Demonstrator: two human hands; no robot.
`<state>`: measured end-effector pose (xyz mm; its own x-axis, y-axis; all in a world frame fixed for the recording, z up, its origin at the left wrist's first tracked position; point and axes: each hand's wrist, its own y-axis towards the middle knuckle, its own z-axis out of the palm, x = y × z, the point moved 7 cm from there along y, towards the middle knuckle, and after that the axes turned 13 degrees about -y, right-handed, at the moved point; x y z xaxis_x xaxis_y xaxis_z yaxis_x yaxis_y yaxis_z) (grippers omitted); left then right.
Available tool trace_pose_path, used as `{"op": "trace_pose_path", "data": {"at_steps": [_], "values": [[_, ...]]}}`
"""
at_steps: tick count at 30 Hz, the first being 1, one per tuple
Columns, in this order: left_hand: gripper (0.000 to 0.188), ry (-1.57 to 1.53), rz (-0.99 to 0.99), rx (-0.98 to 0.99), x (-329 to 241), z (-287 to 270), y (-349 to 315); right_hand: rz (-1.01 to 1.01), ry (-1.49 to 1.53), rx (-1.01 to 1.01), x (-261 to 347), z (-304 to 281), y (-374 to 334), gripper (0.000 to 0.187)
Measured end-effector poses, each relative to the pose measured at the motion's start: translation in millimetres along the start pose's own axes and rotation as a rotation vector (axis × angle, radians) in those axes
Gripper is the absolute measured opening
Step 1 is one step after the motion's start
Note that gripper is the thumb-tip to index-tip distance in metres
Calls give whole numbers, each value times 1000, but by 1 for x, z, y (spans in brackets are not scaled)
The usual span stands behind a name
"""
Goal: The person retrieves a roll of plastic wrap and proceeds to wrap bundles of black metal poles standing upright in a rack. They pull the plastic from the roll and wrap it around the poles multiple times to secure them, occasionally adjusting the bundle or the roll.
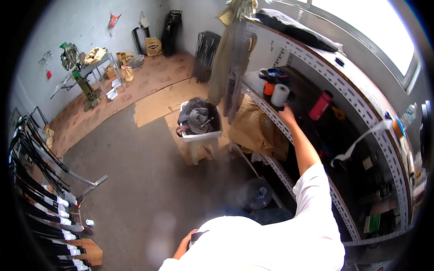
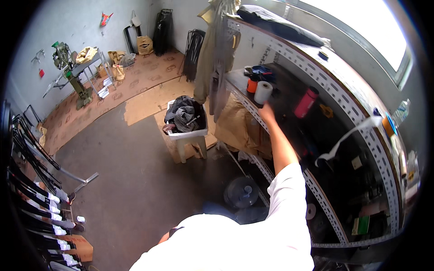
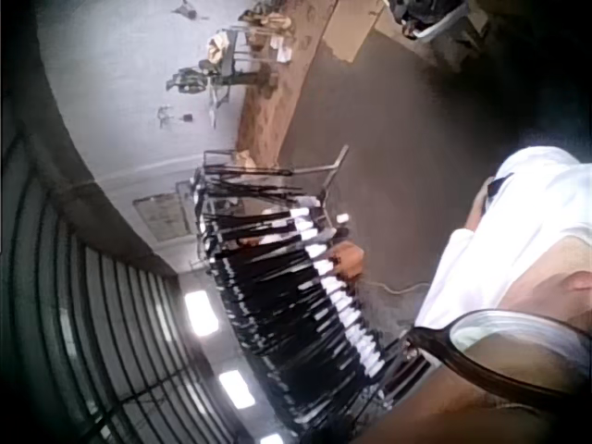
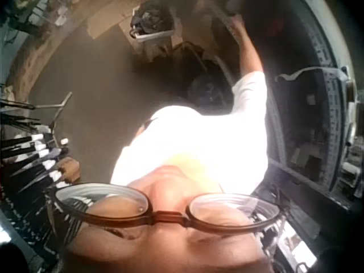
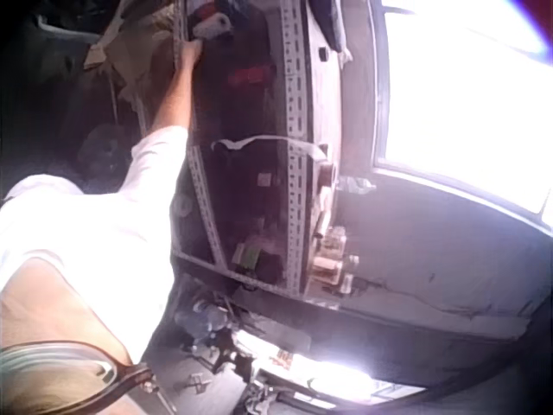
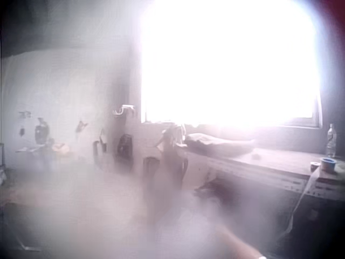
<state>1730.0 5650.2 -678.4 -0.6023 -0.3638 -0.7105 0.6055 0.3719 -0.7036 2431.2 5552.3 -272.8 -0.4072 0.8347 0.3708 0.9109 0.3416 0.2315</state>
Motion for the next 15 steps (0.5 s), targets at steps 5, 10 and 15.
{"op": "trace_pose_path", "data": {"at_steps": [5,10,15], "values": [[25,19,-76,-124,-7,-27,27,166,45,-106,-66,22,90,57],[24,40,-209,-277,2,-47,11,46,-257,-313,-37,23,112,56],[23,110,-286,-329,-12,-39,9,12,-184,-245,-17,32,129,53]]}}
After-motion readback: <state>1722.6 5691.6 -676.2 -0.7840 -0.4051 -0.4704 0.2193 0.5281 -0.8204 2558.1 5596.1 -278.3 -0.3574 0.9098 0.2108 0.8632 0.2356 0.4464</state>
